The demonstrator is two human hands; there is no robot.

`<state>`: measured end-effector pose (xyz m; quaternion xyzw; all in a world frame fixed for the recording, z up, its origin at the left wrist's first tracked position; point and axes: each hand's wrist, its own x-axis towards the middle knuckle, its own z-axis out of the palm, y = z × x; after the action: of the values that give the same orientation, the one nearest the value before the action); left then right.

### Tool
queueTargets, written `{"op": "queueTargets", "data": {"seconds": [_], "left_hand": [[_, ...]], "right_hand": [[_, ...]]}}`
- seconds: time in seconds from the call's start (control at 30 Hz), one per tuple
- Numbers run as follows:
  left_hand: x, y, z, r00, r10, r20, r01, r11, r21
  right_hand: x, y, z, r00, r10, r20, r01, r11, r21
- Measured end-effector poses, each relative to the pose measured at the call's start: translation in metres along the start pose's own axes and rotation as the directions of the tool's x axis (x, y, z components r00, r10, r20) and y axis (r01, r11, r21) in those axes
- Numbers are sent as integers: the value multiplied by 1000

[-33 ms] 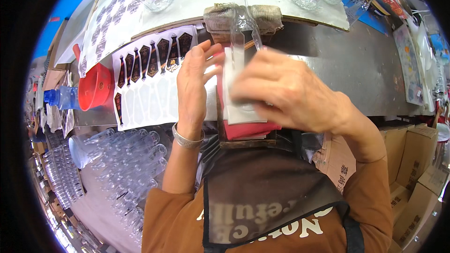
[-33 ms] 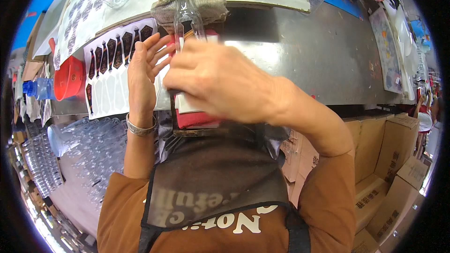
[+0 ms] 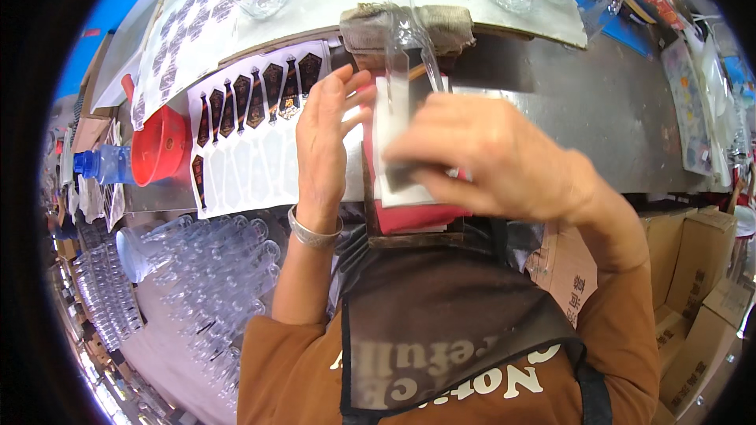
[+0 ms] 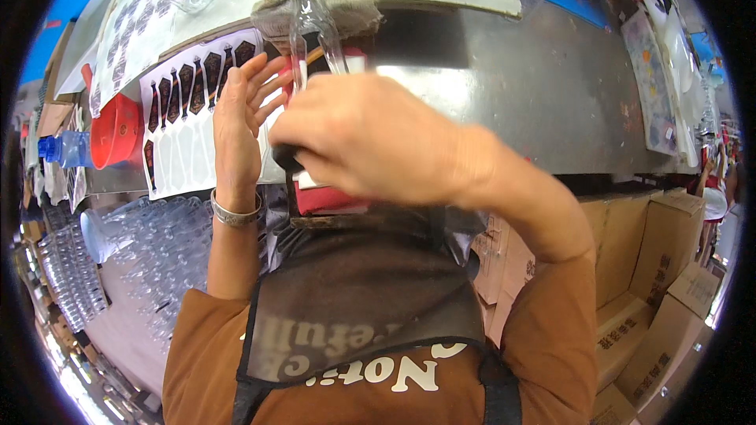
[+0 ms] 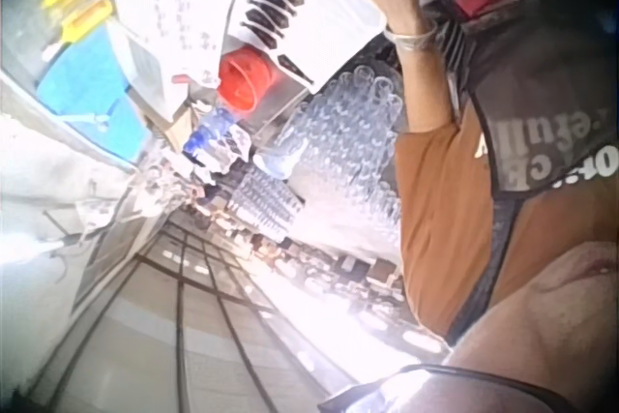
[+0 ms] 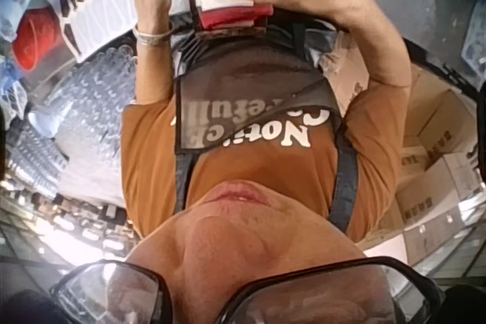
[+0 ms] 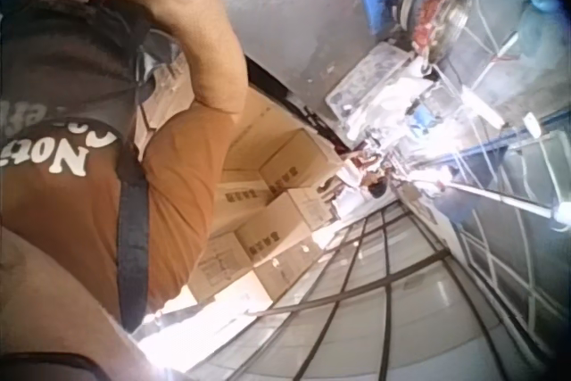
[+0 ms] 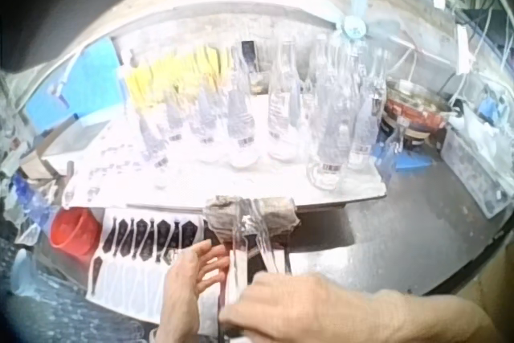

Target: The person repeatedly picks up clear glass bottles, applies a dark rectangular label to the side, and wipes the surface with a black cloth. They then place the labeled bottles on a nearby table. The process is repeated for multiple bottles in a consistent sequence.

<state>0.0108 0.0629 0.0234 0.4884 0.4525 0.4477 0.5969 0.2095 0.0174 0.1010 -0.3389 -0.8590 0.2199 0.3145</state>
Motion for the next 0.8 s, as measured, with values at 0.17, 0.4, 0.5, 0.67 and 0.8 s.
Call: {"op": "queueTargets", "data": {"seconds": [0.17, 0.4, 0.5, 0.67, 0.8], "left_hand": [[-1, 9, 14, 997, 36, 69, -40, 998, 56], [-30, -2, -3, 961, 136, 241, -184, 964, 193], [-36, -2, -1, 891, 206, 405, -355, 872, 338], [-55, -17, -16, 878, 240, 413, -441, 740, 508], [-57, -17, -2, 885, 280, 372, -457, 673, 582]], "right_hand": [[15, 47, -25, 886, 123, -446, -228, 955, -188], [-13, 38, -7, 934, 65, -351, -96, 993, -74], [12, 59, -26, 830, -23, -558, -197, 922, -332], [-16, 9, 20, 981, -169, -92, 155, 978, -141], [-5, 17, 4, 975, -115, -191, 56, 957, -286]]}}
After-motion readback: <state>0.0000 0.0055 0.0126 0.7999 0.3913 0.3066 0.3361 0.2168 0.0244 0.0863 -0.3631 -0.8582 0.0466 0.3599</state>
